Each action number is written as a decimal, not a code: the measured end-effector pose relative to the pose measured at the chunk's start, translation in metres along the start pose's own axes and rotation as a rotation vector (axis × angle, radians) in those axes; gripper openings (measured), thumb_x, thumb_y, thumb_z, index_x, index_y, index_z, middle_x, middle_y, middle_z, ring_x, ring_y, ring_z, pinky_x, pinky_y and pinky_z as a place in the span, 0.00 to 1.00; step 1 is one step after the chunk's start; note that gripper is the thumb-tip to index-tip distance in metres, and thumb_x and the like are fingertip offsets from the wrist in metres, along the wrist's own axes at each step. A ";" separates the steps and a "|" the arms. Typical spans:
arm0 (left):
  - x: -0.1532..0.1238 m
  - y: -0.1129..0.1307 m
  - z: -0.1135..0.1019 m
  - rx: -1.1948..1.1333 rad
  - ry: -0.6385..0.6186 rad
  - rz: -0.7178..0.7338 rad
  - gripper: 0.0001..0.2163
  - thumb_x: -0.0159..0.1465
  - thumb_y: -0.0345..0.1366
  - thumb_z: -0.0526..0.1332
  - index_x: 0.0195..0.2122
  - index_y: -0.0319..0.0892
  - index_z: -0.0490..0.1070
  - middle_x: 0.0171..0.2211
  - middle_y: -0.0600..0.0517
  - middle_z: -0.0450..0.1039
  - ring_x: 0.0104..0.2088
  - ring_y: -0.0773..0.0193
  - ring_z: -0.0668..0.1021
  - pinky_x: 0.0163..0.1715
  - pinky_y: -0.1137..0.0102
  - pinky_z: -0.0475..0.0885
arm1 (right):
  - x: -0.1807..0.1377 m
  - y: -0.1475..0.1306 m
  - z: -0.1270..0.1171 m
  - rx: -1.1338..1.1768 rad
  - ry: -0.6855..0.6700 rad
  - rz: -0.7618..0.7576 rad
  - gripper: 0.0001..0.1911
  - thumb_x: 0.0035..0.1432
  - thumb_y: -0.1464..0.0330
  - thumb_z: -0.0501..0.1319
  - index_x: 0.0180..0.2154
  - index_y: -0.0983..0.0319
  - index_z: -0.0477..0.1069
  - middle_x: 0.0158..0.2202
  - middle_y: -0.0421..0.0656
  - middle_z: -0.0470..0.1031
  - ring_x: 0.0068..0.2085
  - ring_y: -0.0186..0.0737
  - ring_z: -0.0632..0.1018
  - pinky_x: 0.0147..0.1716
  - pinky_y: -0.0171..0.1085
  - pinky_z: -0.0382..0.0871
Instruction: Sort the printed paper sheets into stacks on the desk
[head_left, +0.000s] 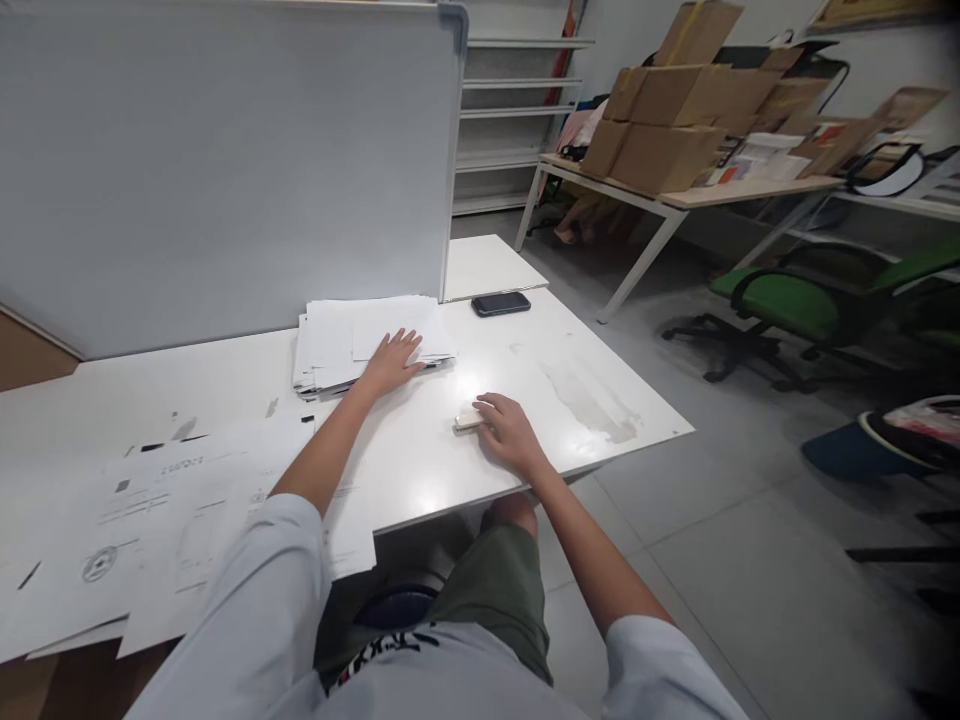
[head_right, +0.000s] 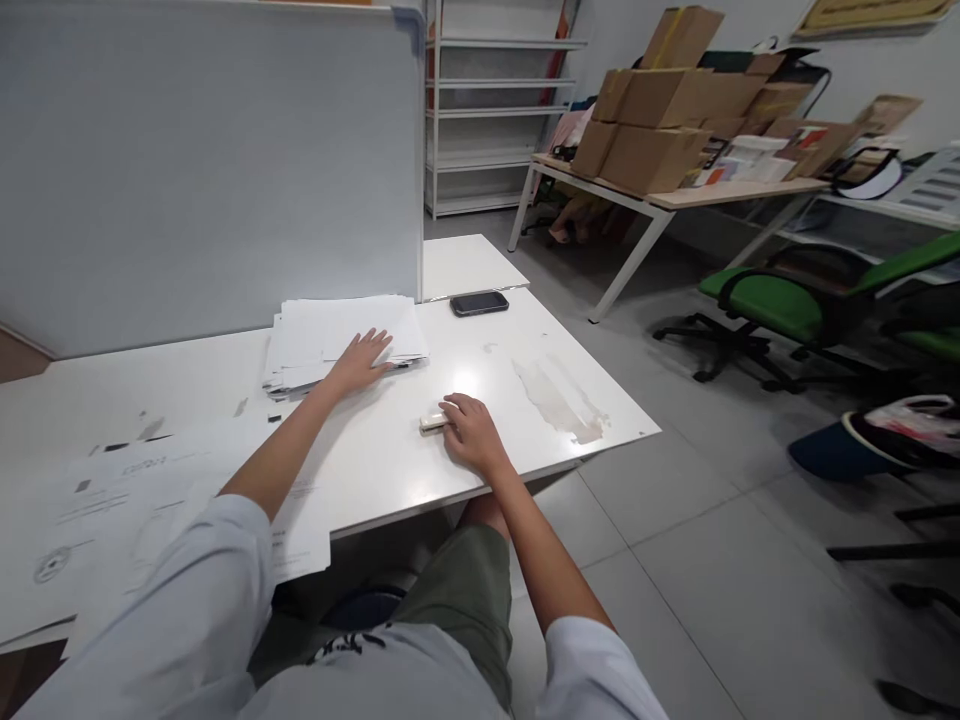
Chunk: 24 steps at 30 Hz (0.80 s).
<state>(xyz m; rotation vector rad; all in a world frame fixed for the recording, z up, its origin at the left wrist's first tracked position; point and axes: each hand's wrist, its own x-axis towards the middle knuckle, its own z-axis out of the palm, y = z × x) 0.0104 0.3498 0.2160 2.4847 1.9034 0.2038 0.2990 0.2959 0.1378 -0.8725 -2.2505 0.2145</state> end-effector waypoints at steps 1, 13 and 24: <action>-0.011 0.000 -0.006 -0.011 0.019 0.024 0.28 0.70 0.45 0.50 0.69 0.38 0.52 0.70 0.45 0.49 0.71 0.53 0.49 0.69 0.53 0.45 | 0.000 0.000 0.000 0.012 -0.005 0.004 0.20 0.58 0.71 0.56 0.53 0.61 0.71 0.54 0.50 0.72 0.57 0.50 0.70 0.56 0.50 0.64; -0.295 0.005 0.037 0.106 0.128 -0.289 0.23 0.68 0.45 0.52 0.61 0.44 0.68 0.64 0.45 0.64 0.66 0.44 0.62 0.61 0.46 0.62 | 0.007 0.034 0.008 0.324 0.430 0.390 0.19 0.66 0.57 0.51 0.48 0.60 0.73 0.49 0.49 0.76 0.52 0.47 0.75 0.53 0.49 0.68; -0.301 0.016 0.056 0.144 0.272 -0.264 0.26 0.69 0.41 0.52 0.68 0.48 0.54 0.66 0.50 0.59 0.68 0.50 0.57 0.65 0.51 0.55 | 0.189 0.203 0.032 -0.387 -0.141 0.402 0.29 0.60 0.71 0.50 0.63 0.69 0.61 0.66 0.56 0.59 0.66 0.55 0.61 0.62 0.56 0.57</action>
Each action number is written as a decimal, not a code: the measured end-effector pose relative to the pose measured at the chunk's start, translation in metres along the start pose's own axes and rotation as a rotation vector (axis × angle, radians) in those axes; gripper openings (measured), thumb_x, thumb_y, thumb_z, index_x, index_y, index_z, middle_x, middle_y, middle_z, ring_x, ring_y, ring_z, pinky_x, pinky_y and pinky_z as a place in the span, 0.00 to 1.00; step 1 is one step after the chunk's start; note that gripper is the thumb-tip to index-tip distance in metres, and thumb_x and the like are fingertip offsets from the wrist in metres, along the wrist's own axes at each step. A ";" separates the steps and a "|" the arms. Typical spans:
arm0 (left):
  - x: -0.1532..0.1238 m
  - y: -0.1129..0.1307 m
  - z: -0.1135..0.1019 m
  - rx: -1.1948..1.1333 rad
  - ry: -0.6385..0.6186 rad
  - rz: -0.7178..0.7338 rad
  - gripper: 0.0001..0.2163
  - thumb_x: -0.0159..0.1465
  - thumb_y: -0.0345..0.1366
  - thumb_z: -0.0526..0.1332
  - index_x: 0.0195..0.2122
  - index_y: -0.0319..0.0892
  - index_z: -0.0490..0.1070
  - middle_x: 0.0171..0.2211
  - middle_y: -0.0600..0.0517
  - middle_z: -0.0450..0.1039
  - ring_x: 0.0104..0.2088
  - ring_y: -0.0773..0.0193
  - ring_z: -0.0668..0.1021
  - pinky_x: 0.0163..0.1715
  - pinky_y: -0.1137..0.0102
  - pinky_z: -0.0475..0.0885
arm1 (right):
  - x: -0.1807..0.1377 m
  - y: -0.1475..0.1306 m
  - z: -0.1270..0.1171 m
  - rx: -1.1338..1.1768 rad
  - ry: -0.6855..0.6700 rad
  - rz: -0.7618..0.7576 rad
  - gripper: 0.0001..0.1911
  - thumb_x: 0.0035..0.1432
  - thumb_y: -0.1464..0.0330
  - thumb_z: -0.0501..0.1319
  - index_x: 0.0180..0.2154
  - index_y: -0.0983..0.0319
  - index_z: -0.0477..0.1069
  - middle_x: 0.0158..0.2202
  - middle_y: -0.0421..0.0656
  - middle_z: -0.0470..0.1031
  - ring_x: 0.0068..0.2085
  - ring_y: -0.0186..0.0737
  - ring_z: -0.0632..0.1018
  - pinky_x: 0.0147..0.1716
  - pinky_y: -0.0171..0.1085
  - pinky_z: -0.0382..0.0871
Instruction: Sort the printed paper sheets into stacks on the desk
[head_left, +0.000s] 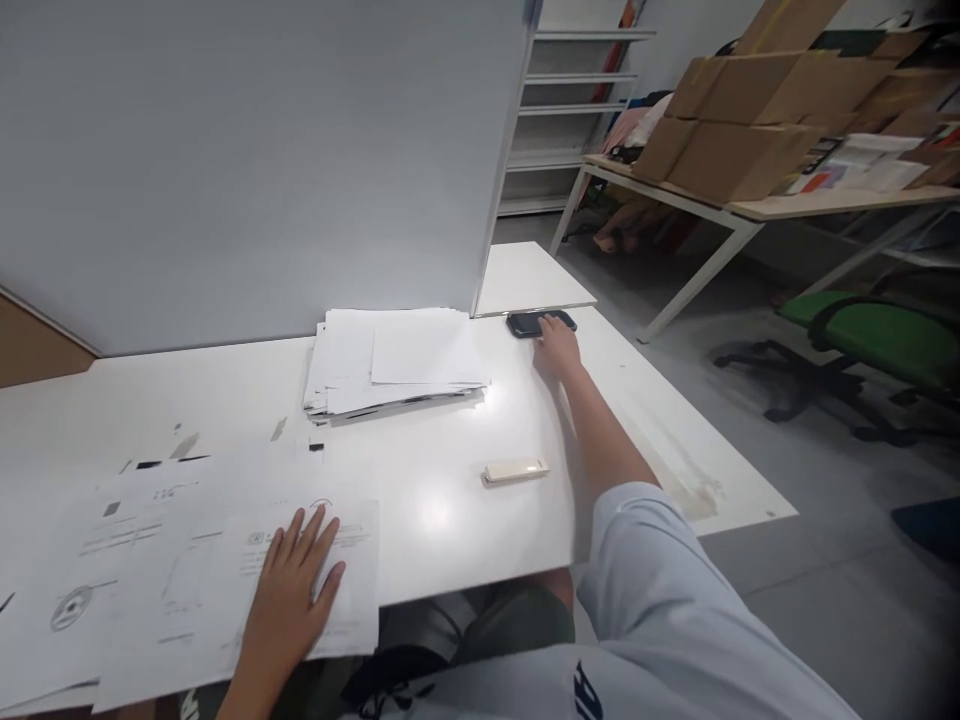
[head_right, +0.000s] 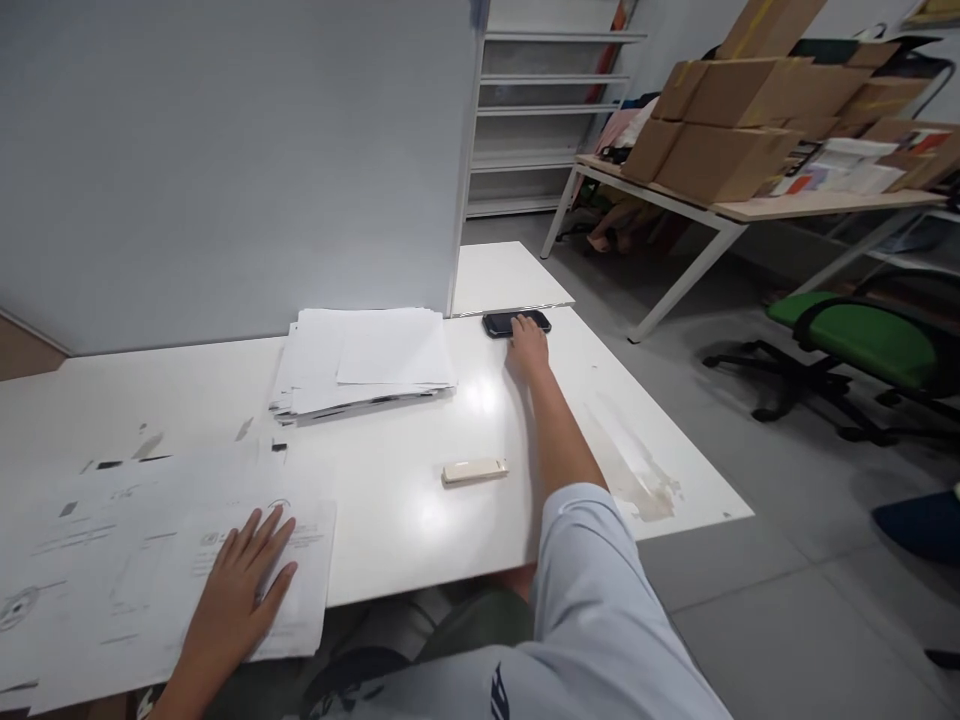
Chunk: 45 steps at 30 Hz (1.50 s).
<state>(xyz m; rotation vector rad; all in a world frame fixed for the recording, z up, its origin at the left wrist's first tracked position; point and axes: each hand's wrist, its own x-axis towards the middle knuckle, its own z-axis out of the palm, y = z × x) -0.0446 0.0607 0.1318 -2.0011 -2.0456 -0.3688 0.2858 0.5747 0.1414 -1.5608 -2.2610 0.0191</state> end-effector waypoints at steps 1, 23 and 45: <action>0.000 -0.001 -0.001 0.012 0.001 0.006 0.27 0.69 0.41 0.53 0.69 0.48 0.53 0.67 0.50 0.59 0.69 0.51 0.57 0.66 0.53 0.54 | 0.011 0.006 0.005 -0.044 -0.024 -0.060 0.30 0.61 0.71 0.50 0.64 0.69 0.60 0.67 0.54 0.58 0.68 0.55 0.58 0.64 0.58 0.54; 0.004 0.003 -0.008 -0.049 -0.040 -0.026 0.30 0.68 0.40 0.52 0.71 0.54 0.47 0.67 0.54 0.57 0.70 0.54 0.54 0.69 0.56 0.47 | 0.031 0.032 -0.005 0.039 -0.032 -0.352 0.27 0.66 0.63 0.52 0.63 0.65 0.64 0.66 0.51 0.61 0.65 0.54 0.64 0.62 0.53 0.60; -0.009 0.021 -0.020 -0.082 -0.099 0.327 0.31 0.66 0.27 0.48 0.71 0.49 0.47 0.64 0.52 0.64 0.65 0.58 0.64 0.66 0.63 0.56 | -0.275 -0.116 -0.067 0.421 -0.052 -0.318 0.22 0.66 0.71 0.48 0.58 0.53 0.68 0.54 0.45 0.74 0.58 0.48 0.71 0.62 0.57 0.58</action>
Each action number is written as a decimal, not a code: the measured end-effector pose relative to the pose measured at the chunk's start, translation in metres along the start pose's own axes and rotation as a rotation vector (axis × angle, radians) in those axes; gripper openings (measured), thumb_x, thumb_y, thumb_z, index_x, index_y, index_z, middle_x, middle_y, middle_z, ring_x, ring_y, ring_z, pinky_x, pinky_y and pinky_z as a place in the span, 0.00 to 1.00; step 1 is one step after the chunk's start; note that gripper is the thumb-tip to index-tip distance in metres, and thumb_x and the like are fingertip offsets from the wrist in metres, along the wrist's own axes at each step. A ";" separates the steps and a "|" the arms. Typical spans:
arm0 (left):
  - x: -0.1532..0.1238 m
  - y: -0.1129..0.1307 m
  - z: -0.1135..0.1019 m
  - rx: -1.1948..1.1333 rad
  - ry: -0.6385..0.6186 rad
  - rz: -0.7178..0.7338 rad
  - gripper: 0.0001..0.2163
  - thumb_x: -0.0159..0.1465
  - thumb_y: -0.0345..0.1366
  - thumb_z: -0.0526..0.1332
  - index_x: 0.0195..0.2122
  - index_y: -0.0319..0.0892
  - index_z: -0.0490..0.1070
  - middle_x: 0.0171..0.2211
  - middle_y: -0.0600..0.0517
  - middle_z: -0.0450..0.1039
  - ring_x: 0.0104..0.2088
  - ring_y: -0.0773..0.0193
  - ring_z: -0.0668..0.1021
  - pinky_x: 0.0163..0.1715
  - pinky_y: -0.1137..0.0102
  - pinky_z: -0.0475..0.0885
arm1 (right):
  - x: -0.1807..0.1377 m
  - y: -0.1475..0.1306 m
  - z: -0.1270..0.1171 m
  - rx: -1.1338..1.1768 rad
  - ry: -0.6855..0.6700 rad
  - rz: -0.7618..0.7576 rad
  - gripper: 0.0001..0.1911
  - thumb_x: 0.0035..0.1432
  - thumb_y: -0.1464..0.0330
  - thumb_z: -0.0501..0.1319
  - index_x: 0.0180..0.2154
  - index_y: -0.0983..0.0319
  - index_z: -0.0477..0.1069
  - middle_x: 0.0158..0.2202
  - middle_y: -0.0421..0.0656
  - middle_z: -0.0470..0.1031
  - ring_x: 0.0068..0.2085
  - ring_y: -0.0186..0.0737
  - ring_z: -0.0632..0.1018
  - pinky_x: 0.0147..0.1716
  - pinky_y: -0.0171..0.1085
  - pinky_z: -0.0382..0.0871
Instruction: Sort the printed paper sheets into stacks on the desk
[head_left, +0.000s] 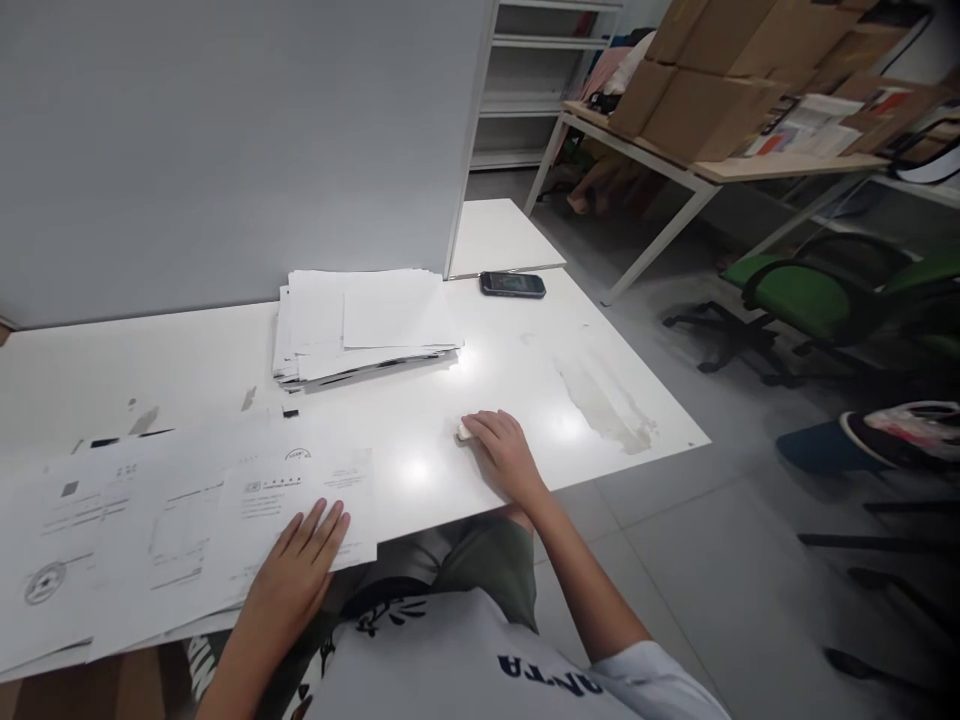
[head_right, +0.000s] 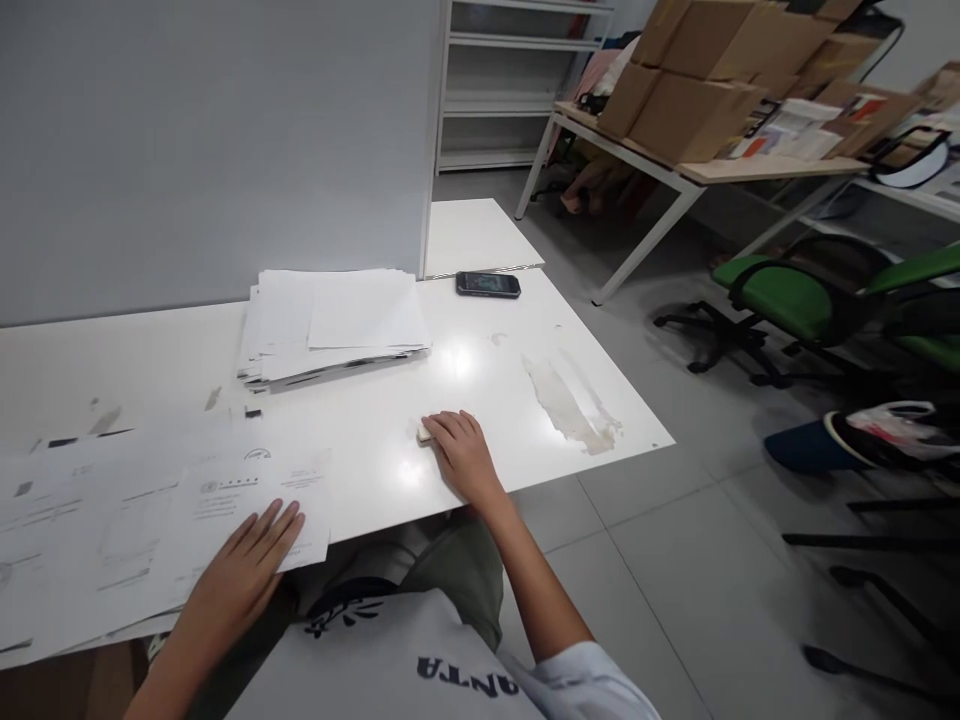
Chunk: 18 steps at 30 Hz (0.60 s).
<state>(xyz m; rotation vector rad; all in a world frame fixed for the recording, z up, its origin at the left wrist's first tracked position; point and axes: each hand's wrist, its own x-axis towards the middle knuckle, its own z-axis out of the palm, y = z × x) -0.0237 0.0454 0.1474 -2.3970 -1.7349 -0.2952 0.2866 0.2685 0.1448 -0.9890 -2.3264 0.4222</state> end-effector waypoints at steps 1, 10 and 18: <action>0.000 0.000 0.001 -0.001 0.014 0.005 0.31 0.66 0.27 0.48 0.71 0.49 0.48 0.63 0.52 0.65 0.64 0.58 0.67 0.65 0.63 0.58 | 0.001 0.000 -0.002 0.012 0.000 0.000 0.22 0.66 0.71 0.49 0.57 0.52 0.69 0.55 0.45 0.74 0.58 0.48 0.71 0.62 0.57 0.58; 0.027 0.030 -0.016 -0.078 0.161 -0.073 0.34 0.64 0.21 0.44 0.72 0.43 0.43 0.61 0.48 0.68 0.61 0.60 0.71 0.63 0.61 0.65 | -0.035 -0.079 0.004 1.078 0.103 0.636 0.18 0.63 0.52 0.56 0.43 0.54 0.76 0.45 0.46 0.78 0.47 0.48 0.78 0.47 0.50 0.73; 0.041 0.069 -0.008 -0.108 0.094 0.231 0.25 0.68 0.22 0.49 0.65 0.45 0.60 0.63 0.51 0.65 0.67 0.58 0.59 0.67 0.58 0.58 | -0.059 -0.131 0.013 1.586 -0.171 0.915 0.21 0.51 0.57 0.69 0.46 0.58 0.75 0.49 0.46 0.79 0.52 0.49 0.77 0.46 0.45 0.75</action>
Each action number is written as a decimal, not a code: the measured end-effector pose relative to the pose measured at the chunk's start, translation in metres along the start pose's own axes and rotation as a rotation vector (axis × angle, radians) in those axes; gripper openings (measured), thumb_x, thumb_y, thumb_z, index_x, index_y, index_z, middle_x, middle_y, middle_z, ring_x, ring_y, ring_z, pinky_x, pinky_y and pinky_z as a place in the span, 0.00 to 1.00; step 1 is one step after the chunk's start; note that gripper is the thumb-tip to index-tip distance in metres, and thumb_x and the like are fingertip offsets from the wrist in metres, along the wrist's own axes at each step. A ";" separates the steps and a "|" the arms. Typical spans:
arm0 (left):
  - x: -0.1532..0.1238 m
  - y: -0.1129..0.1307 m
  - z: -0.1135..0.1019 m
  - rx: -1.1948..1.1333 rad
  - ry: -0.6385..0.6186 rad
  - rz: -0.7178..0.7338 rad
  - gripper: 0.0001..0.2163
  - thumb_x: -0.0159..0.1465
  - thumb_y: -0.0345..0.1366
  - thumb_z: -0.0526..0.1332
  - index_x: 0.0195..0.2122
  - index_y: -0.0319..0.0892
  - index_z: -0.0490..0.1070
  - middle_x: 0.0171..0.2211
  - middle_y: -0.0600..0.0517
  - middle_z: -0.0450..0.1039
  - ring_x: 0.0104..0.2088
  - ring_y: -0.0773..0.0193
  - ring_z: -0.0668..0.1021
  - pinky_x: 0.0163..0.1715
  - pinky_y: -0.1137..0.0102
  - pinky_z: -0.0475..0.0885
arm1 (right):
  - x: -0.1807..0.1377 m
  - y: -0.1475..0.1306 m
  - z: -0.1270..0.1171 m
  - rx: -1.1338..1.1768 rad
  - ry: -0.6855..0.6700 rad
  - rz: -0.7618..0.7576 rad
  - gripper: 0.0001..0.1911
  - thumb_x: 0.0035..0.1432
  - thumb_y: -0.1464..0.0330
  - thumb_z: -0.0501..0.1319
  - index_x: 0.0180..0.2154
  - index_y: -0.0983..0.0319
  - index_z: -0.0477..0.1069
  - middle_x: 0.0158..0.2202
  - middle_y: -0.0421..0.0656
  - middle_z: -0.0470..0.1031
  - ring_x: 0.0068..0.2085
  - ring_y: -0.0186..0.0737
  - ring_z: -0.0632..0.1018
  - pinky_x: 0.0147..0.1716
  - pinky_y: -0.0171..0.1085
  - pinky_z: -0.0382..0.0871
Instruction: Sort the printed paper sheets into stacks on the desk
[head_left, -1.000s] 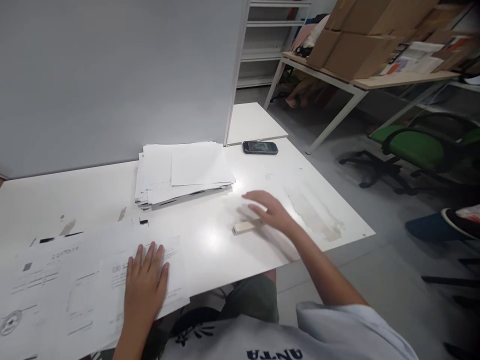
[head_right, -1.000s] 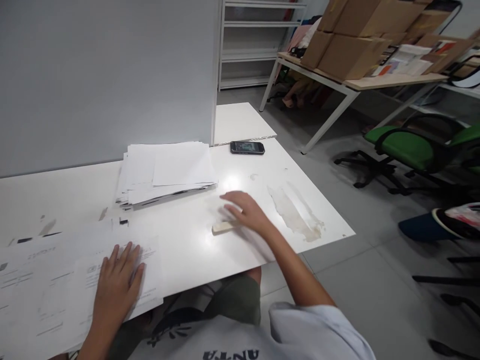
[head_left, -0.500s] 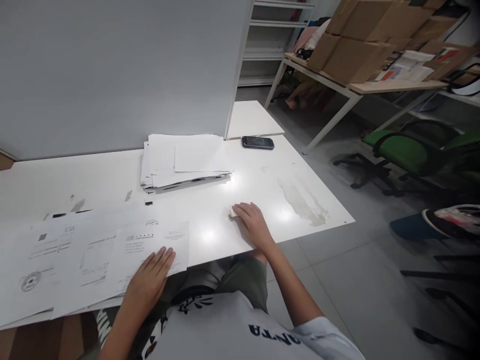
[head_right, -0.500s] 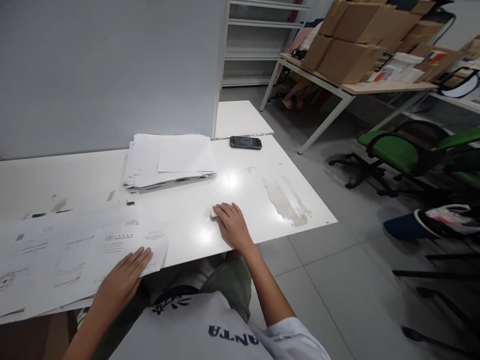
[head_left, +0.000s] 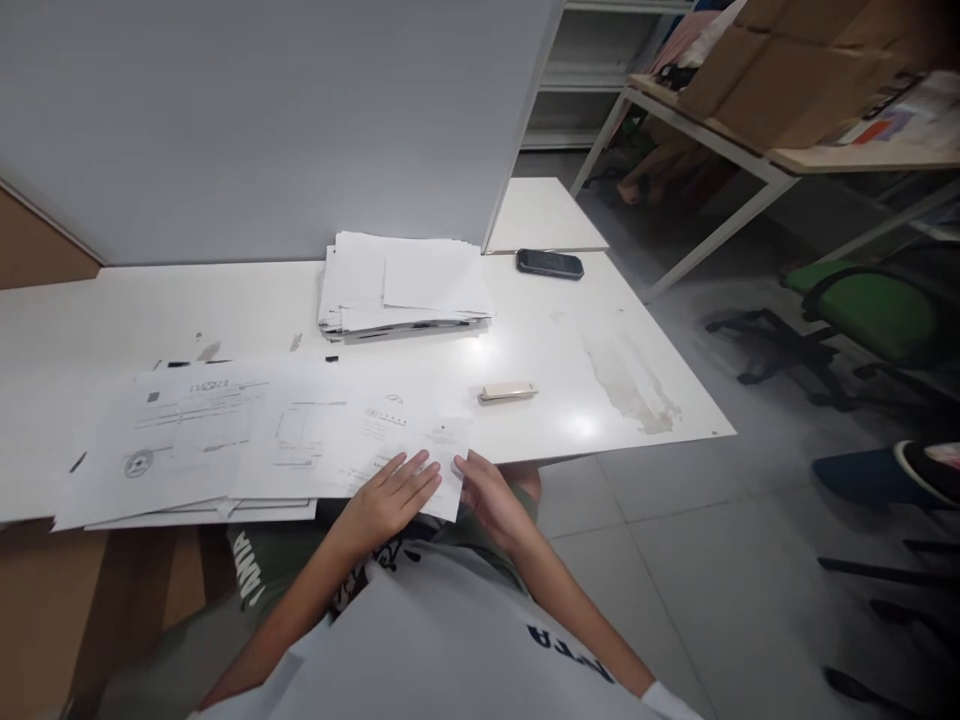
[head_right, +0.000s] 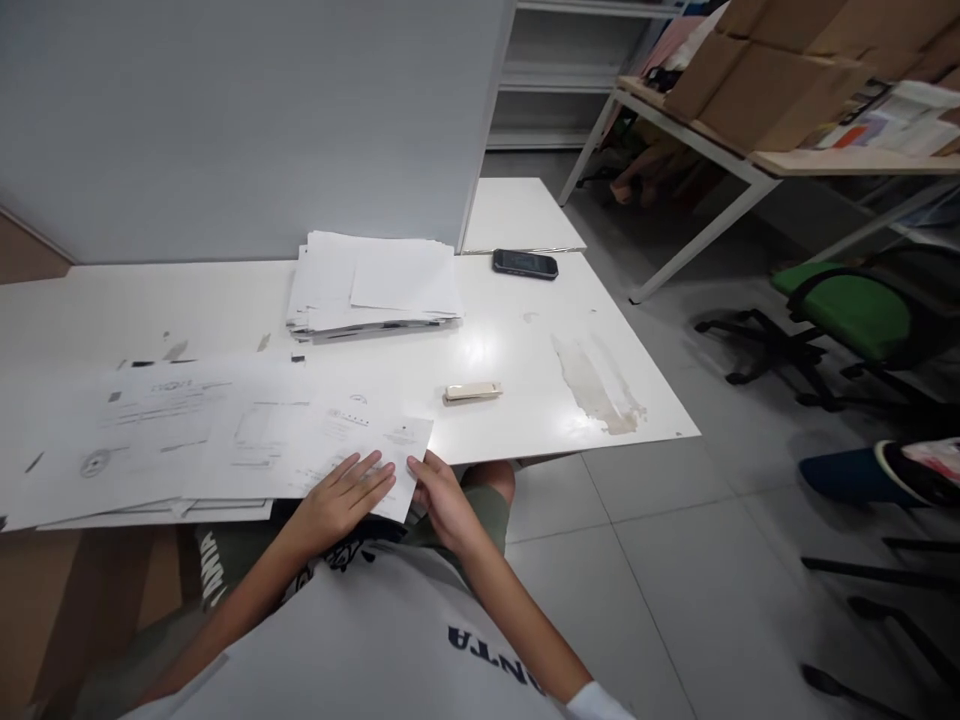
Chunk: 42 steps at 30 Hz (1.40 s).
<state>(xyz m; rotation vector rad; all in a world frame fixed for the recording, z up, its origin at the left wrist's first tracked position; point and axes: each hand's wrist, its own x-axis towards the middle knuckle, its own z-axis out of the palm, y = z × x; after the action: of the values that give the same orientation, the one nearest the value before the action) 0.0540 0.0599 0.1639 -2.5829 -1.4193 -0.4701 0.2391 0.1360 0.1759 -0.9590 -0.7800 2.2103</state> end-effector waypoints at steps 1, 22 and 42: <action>-0.005 0.000 0.001 -0.004 -0.025 -0.001 0.25 0.69 0.23 0.49 0.65 0.47 0.60 0.63 0.52 0.65 0.67 0.60 0.60 0.67 0.59 0.57 | 0.001 0.000 0.001 0.010 0.007 0.001 0.21 0.50 0.59 0.70 0.46 0.58 0.75 0.49 0.45 0.79 0.53 0.50 0.77 0.47 0.46 0.75; -0.115 -0.024 -0.025 0.038 -0.002 -0.593 0.38 0.53 0.17 0.46 0.68 0.40 0.56 0.65 0.48 0.61 0.69 0.55 0.55 0.66 0.53 0.59 | -0.009 -0.021 -0.052 -0.407 0.143 -0.097 0.22 0.46 0.60 0.71 0.44 0.57 0.74 0.48 0.46 0.80 0.48 0.52 0.80 0.48 0.51 0.75; -0.108 -0.026 -0.051 -0.126 -0.245 -0.666 0.35 0.58 0.25 0.51 0.69 0.40 0.51 0.71 0.49 0.47 0.71 0.48 0.39 0.68 0.43 0.46 | 0.043 -0.047 -0.031 -0.717 0.284 -0.138 0.14 0.51 0.64 0.63 0.39 0.65 0.76 0.39 0.48 0.81 0.38 0.46 0.80 0.36 0.38 0.74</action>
<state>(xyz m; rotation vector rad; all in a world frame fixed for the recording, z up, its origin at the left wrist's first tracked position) -0.0322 -0.0266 0.1738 -2.2534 -2.4126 -0.3267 0.2525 0.2050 0.1736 -1.4557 -1.4868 1.6270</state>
